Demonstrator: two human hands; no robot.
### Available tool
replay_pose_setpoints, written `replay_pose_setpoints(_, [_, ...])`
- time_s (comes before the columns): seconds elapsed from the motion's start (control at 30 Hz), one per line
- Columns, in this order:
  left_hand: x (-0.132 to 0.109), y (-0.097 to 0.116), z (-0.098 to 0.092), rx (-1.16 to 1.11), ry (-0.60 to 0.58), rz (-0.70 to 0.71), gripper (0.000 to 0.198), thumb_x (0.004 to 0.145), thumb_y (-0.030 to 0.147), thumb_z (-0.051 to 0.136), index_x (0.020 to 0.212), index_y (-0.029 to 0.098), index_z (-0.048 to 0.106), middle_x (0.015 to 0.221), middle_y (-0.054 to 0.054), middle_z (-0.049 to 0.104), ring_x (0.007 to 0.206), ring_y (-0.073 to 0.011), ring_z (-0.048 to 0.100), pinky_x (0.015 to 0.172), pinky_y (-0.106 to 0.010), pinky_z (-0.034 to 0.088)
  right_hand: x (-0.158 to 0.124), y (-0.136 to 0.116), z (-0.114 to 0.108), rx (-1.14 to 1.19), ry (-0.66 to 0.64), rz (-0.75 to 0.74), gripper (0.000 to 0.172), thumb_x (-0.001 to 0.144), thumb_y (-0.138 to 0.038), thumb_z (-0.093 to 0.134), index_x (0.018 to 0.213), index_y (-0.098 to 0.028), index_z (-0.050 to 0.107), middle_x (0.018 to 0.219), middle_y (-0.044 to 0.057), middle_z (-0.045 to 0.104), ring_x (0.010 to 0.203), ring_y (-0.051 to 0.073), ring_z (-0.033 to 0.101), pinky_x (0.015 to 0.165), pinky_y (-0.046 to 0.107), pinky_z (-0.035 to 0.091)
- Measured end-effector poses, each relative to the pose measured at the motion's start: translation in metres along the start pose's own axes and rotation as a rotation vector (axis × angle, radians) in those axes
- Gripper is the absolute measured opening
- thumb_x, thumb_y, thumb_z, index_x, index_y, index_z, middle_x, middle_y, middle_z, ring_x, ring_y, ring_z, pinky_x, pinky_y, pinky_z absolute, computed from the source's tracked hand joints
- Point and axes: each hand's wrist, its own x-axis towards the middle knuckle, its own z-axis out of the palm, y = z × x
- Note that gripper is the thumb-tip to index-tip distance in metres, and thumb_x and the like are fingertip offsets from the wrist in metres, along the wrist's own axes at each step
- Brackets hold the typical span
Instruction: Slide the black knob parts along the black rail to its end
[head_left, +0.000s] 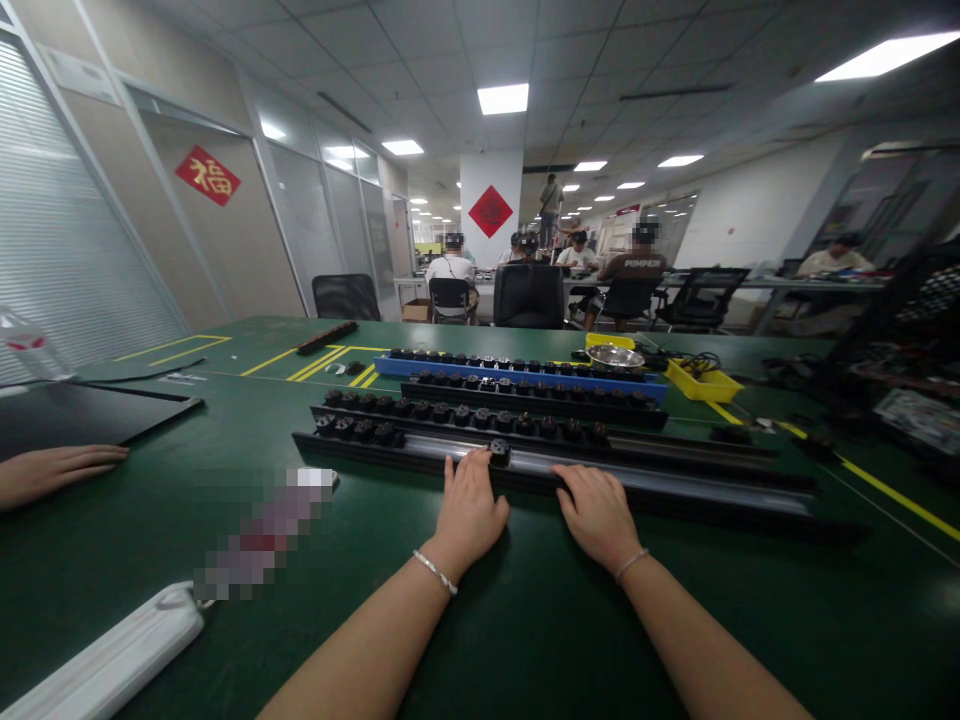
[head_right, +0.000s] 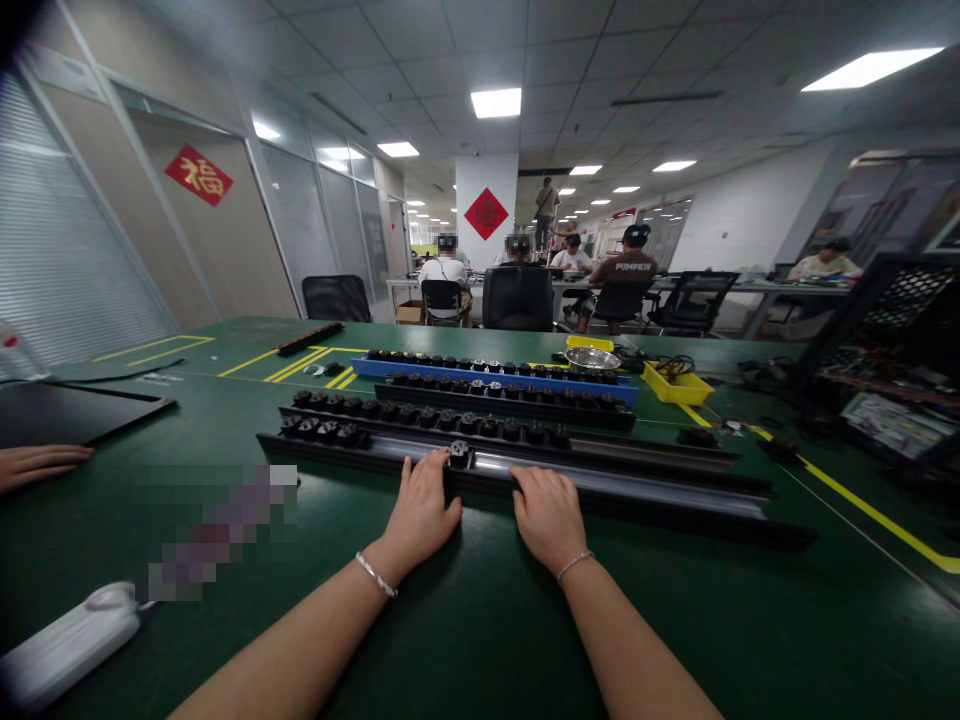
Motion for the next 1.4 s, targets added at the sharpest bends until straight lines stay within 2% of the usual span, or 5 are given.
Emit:
replay_pose_setpoints(0.2, [0.000, -0.001, -0.001, 0.033, -0.004, 0.008, 0.047, 0.074, 0.019, 0.052, 0.120, 0.014, 0.045, 0.129, -0.012, 0.052, 0.131, -0.0256, 0.034, 0.113, -0.053, 0.012, 0.000, 0.000, 0.000, 0.016, -0.009, 0.002, 0.032, 0.085, -0.023, 0.040, 0.110, -0.022, 0.059, 0.105, 0.006, 0.064, 0.098, 0.020, 0.052, 0.088, 0.035, 0.031])
replay_pose_setpoints(0.63, [0.000, 0.002, -0.005, 0.022, -0.082, 0.032, 0.049, 0.075, 0.020, 0.053, 0.123, 0.020, 0.043, 0.131, -0.009, 0.051, 0.131, -0.0234, 0.033, 0.112, -0.056, 0.007, 0.000, -0.001, 0.002, -0.014, 0.016, 0.010, 0.033, 0.083, -0.021, 0.042, 0.111, -0.022, 0.059, 0.106, 0.007, 0.064, 0.097, 0.021, 0.052, 0.089, 0.036, 0.031])
replay_pose_setpoints(0.87, [-0.001, 0.003, -0.006, -0.015, -0.083, 0.078, 0.049, 0.076, 0.021, 0.051, 0.124, 0.020, 0.043, 0.131, -0.007, 0.051, 0.129, -0.0218, 0.035, 0.113, -0.054, 0.003, 0.000, -0.022, 0.002, 0.014, 0.039, 0.004, 0.041, 0.082, -0.019, 0.041, 0.121, -0.021, 0.053, 0.118, 0.009, 0.059, 0.109, 0.021, 0.049, 0.099, 0.040, 0.025])
replay_pose_setpoints(1.07, [0.000, 0.004, -0.006, -0.015, -0.121, 0.090, 0.054, 0.075, 0.023, 0.051, 0.128, 0.022, 0.040, 0.134, -0.006, 0.050, 0.129, -0.0239, 0.032, 0.111, -0.058, 0.003, 0.000, -0.041, 0.002, 0.021, -0.039, -0.084, 0.056, 0.078, -0.015, 0.044, 0.132, -0.031, 0.044, 0.128, 0.006, 0.053, 0.114, 0.022, 0.046, 0.103, 0.051, 0.017])
replay_pose_setpoints(1.4, [0.000, 0.004, -0.007, -0.042, -0.134, 0.098, 0.050, 0.073, 0.023, 0.053, 0.122, 0.026, 0.041, 0.132, -0.002, 0.051, 0.128, -0.0247, 0.032, 0.109, -0.063, 0.002, 0.000, -0.040, 0.005, -0.024, -0.046, -0.063, 0.052, 0.077, -0.015, 0.046, 0.128, -0.028, 0.049, 0.133, 0.007, 0.050, 0.118, 0.022, 0.044, 0.102, 0.046, 0.021])
